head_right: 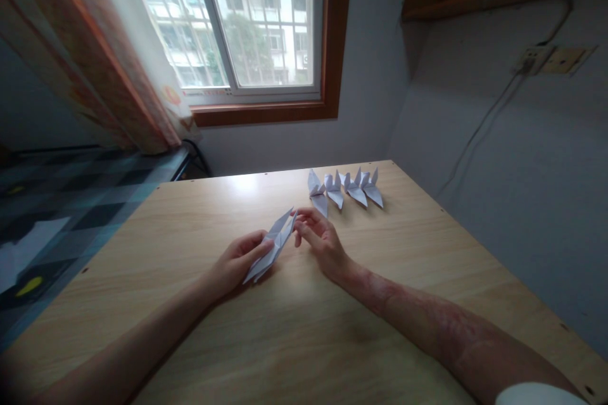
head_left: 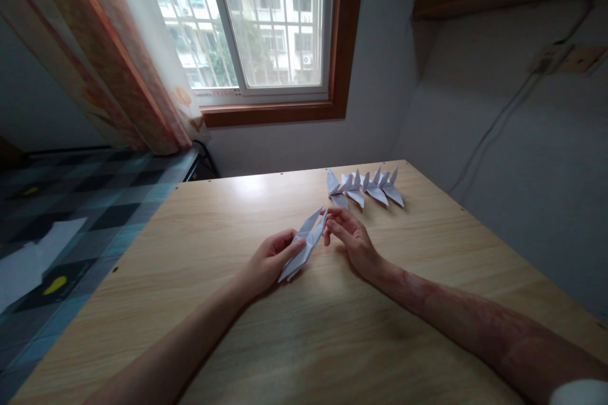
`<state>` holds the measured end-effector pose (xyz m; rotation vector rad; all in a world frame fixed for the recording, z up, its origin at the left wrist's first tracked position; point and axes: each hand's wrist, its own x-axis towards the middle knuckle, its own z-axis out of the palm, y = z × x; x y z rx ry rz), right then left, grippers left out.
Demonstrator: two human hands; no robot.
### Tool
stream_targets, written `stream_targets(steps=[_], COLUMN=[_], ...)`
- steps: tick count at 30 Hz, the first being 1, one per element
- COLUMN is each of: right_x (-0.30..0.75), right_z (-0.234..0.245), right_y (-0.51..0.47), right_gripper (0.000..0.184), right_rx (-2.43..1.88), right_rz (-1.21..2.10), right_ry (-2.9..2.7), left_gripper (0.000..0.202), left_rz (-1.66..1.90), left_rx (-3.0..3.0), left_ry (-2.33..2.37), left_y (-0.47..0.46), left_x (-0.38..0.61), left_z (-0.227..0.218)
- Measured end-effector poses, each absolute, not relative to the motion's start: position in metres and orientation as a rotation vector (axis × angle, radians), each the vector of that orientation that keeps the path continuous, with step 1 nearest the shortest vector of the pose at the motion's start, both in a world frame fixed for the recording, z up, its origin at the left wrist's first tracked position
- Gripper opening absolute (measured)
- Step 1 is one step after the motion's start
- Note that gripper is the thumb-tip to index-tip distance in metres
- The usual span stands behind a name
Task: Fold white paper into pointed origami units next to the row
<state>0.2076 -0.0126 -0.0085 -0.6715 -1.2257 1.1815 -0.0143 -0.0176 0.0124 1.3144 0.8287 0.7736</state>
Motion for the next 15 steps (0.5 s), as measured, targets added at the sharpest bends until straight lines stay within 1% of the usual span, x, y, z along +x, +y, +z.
stream_targets(steps=[6, 11, 15], right_x=[0.208, 0.2087, 0.208], right_z=[-0.0078, -0.0062, -0.0112], right_y=[-0.0135, -0.0153, -0.0154], right_gripper=[0.03, 0.019, 0.019], right_rx=[-0.657, -0.614, -0.596], right_rz=[1.205, 1.215, 1.161], right_ry=[-1.238, -1.258, -1.254], left_gripper=[0.049, 0.047, 0.047], left_rz=[0.746, 0.715, 0.702], left_rx=[1.306, 1.271, 1.263], left_ry=[0.822, 0.791, 0.8], left_y=[-0.0154, -0.0129, -0.0138], left_x=[-0.0158, -0.0194, -0.0191], left_z=[0.0095, 0.0068, 0.007])
